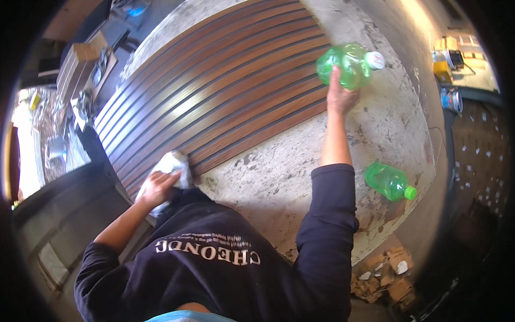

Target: The person applies liquid from a plastic bottle onto a wooden slatted panel and wipes the surface with a cloth.

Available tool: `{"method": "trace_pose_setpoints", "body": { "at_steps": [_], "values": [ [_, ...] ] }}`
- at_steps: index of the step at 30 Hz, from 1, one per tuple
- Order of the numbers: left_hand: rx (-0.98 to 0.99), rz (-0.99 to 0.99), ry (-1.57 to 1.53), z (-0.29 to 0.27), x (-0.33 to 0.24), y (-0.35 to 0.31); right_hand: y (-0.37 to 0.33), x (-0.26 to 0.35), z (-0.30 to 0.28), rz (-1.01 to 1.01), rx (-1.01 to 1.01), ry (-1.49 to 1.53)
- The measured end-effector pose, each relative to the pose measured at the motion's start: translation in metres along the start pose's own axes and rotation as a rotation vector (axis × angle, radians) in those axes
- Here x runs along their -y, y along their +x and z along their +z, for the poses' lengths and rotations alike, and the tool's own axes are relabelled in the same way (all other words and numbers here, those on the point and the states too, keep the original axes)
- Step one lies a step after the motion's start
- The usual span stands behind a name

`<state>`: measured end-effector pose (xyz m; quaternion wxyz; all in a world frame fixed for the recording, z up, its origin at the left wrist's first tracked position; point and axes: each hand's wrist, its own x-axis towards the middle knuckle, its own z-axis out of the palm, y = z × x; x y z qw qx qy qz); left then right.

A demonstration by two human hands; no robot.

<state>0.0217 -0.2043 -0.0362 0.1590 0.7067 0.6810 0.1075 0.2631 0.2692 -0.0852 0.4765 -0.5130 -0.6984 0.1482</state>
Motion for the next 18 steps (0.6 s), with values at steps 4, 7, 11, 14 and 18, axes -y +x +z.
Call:
{"method": "trace_pose_setpoints", "body": {
  "at_steps": [4,7,11,14,18],
  "values": [
    [0.082,-0.190,0.027,-0.012,0.009,-0.088,-0.010,0.023,0.005,0.001,0.083,-0.053],
    [-0.075,-0.150,-0.064,0.008,0.002,-0.057,-0.057,0.077,0.022,-0.077,0.153,0.259],
    [-0.206,-0.028,-0.096,0.033,-0.025,0.051,-0.116,0.120,0.041,-0.260,0.204,0.288],
    [-0.276,-0.068,-0.156,0.045,-0.056,0.131,-0.133,0.131,0.037,-0.232,0.252,0.355],
    [-0.173,-0.117,-0.167,0.040,-0.055,0.099,-0.132,0.129,0.026,-0.161,0.309,0.409]
  ]
}}
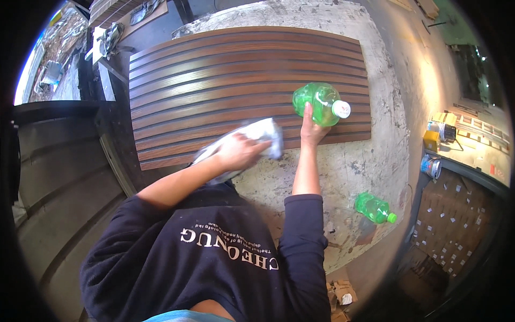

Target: The person applies liquid from a plastic bottle onto a wooden slatted panel and wipes the surface with a cloth.

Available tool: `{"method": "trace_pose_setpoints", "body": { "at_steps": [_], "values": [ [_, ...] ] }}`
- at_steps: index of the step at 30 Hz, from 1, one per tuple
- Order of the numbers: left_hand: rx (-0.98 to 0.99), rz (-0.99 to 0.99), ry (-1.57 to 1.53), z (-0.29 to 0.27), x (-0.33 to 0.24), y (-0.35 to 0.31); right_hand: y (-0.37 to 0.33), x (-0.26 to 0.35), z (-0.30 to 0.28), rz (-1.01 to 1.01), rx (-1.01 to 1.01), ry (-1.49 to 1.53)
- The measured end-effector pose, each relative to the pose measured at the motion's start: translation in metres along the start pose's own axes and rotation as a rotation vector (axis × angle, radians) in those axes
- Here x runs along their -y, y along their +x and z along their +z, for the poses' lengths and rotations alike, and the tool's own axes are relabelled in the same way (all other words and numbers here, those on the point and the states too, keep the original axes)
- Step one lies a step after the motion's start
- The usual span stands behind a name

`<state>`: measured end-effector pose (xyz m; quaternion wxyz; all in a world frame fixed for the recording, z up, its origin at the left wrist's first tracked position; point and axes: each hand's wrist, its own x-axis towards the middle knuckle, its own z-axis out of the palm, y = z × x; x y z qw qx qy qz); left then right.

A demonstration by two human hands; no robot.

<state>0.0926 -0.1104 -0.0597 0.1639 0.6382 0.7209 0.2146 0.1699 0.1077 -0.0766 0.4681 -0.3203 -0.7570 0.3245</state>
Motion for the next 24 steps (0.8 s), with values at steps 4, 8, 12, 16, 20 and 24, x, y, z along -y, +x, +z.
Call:
{"method": "trace_pose_setpoints", "body": {
  "at_steps": [4,8,12,16,20,24],
  "values": [
    [-0.031,-0.182,0.087,-0.050,0.057,-0.133,-0.003,-0.006,0.001,-0.033,-0.030,-0.090],
    [0.036,-0.211,0.110,-0.075,0.078,-0.156,-0.003,-0.009,0.000,-0.056,-0.014,-0.030],
    [-0.066,0.087,0.057,-0.046,0.068,-0.057,0.000,-0.014,0.007,-0.106,-0.015,0.007],
    [-0.067,0.066,0.004,-0.018,0.027,0.060,0.004,-0.017,0.005,-0.077,0.035,-0.052],
    [0.054,-0.004,0.008,-0.024,0.018,0.057,0.019,-0.039,-0.006,-0.148,0.008,-0.169],
    [0.068,-0.124,0.071,-0.070,0.070,-0.072,0.050,-0.059,-0.012,-0.036,-0.006,-0.250]
  ]
}}
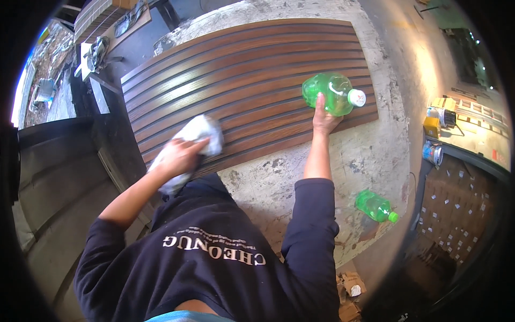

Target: The person applies liquid from a plastic bottle onto a wooden slatted panel and wipes the surface with a cloth.

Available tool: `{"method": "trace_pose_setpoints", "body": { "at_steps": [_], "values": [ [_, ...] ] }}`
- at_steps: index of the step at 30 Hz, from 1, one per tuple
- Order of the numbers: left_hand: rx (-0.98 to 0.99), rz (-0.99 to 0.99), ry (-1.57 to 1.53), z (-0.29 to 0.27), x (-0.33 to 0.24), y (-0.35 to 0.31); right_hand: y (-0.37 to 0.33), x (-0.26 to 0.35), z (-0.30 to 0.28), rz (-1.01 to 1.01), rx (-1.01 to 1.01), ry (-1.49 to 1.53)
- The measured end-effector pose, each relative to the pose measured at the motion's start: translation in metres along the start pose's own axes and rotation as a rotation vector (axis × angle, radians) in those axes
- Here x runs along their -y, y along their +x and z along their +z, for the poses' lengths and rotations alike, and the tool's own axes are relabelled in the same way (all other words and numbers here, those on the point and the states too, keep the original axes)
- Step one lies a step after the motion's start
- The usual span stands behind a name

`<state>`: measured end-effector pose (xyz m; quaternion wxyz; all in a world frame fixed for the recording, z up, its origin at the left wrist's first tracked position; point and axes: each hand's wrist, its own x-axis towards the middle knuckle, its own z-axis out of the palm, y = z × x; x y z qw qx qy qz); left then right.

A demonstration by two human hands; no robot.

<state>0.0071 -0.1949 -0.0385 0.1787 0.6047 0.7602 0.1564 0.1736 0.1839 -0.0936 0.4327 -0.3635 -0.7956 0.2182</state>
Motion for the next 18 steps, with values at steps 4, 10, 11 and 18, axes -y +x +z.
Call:
{"method": "trace_pose_setpoints", "body": {
  "at_steps": [4,10,11,18],
  "values": [
    [-0.010,-0.072,0.039,-0.016,0.034,-0.096,0.010,0.013,0.004,0.112,-0.043,0.094],
    [-0.203,0.200,-0.008,0.010,0.015,0.016,0.008,0.021,0.014,0.081,-0.055,0.097],
    [-0.242,0.217,0.003,0.019,0.006,0.042,0.008,0.019,0.015,0.070,-0.068,0.073],
    [-0.293,0.236,-0.012,0.048,-0.048,0.174,0.014,0.025,0.017,0.088,-0.018,0.116]
  ]
}}
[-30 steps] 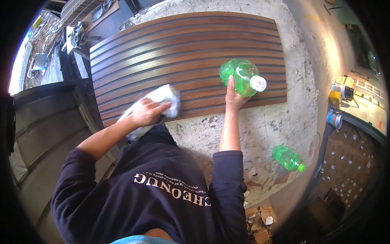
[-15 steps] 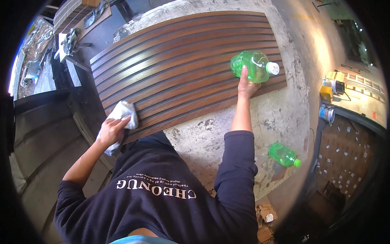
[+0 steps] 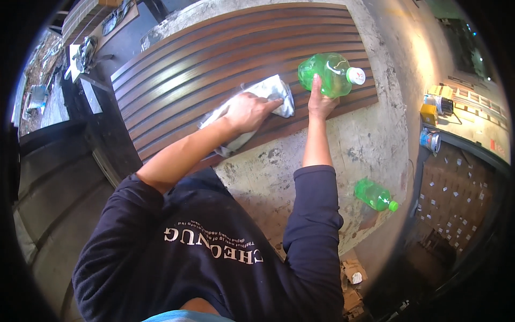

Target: The person applies liquid from a plastic bottle onto a wooden slatted panel and wipes the surface with a cloth.

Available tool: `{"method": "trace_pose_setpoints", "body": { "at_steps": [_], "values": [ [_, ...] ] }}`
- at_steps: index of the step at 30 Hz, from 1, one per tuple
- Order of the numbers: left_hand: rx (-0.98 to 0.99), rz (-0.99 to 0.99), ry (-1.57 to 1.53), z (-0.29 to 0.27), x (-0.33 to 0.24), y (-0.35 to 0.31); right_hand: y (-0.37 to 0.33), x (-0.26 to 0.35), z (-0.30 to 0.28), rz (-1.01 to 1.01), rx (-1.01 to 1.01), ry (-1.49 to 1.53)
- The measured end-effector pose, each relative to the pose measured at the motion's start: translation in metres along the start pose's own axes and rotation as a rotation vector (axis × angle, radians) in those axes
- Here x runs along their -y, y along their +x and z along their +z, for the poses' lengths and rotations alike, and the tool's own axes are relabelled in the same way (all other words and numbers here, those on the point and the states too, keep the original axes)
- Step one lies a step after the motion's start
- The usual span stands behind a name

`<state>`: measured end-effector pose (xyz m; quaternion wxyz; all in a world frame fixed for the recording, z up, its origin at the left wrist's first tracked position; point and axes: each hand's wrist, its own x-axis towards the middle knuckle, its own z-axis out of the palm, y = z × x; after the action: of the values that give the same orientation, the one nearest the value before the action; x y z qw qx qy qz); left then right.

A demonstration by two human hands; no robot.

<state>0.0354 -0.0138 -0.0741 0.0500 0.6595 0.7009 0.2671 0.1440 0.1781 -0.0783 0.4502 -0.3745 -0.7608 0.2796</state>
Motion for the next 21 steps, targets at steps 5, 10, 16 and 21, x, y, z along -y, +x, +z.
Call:
{"method": "trace_pose_setpoints", "body": {
  "at_steps": [5,10,16,21],
  "values": [
    [0.166,-0.117,-0.053,-0.087,0.019,-0.160,-0.005,-0.018,-0.011,-0.086,-0.038,-0.040],
    [0.252,-0.123,0.036,-0.099,0.016,-0.158,-0.005,-0.008,-0.010,-0.030,-0.043,0.059],
    [0.072,-0.052,0.003,-0.002,-0.007,0.031,0.001,-0.001,0.003,-0.121,-0.035,0.028],
    [0.203,-0.192,-0.045,-0.027,-0.015,-0.039,-0.004,-0.014,-0.016,-0.056,-0.014,-0.008]
  ]
}}
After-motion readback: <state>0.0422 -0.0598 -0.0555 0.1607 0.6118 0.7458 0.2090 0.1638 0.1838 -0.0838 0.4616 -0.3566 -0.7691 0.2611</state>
